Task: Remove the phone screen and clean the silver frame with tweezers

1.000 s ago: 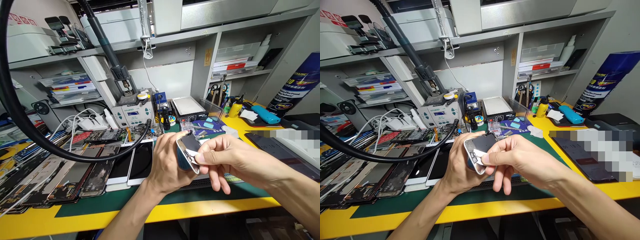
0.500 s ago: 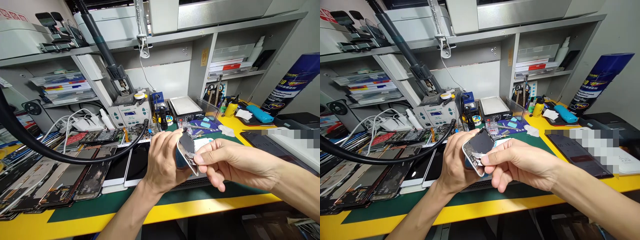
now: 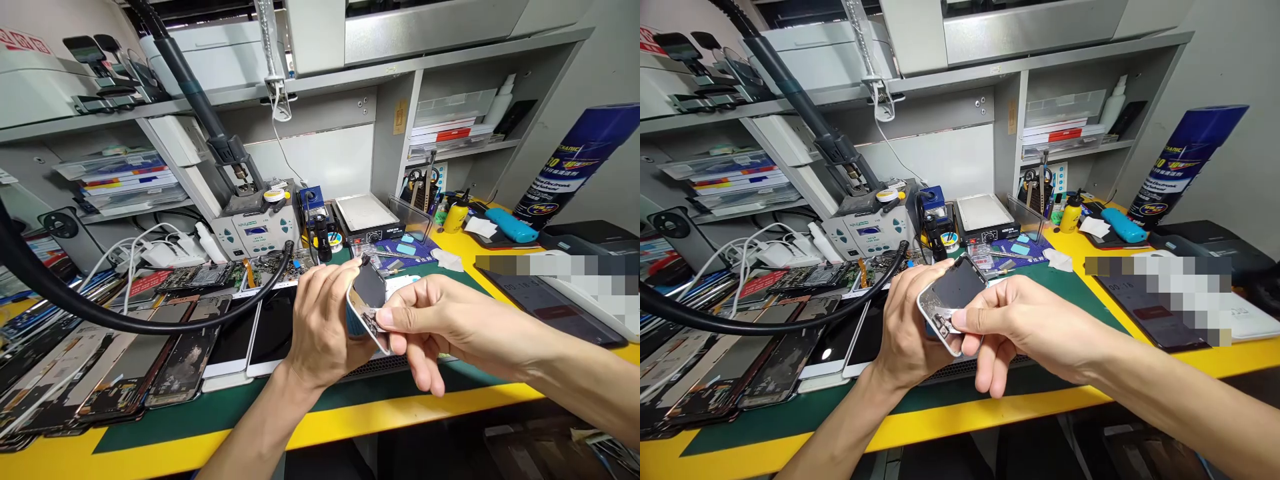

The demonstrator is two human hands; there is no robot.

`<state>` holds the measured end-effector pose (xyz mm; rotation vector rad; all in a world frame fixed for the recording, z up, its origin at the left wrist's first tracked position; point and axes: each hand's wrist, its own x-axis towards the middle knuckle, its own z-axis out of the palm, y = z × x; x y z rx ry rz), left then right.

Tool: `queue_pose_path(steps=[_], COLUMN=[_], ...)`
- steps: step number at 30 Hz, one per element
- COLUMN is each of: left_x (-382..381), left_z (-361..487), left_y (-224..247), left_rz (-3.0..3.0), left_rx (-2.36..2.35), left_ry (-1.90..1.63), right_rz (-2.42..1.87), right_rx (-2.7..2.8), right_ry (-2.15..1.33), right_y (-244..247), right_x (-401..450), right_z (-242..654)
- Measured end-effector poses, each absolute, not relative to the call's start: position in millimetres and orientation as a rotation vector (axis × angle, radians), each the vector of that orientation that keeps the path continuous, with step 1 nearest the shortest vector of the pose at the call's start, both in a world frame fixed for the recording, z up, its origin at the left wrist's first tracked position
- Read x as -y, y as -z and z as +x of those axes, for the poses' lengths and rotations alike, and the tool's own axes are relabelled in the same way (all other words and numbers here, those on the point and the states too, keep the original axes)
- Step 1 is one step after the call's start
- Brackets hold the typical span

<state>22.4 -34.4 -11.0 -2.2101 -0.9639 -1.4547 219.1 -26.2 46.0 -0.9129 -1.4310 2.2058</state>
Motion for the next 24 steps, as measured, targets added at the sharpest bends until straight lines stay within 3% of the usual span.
queue_pose_path(steps=[24], left_x=[38.1], left_z=[23.6], left_y=[18.4], left_rz=[-2.297], left_rx=[1.158], left_ry=[1.597], right_rz=[-0.895], right_rx=[1.556], right_ry=[-2.127], right_y=[-48.5], right_x=[23.3], right_z=[222.2])
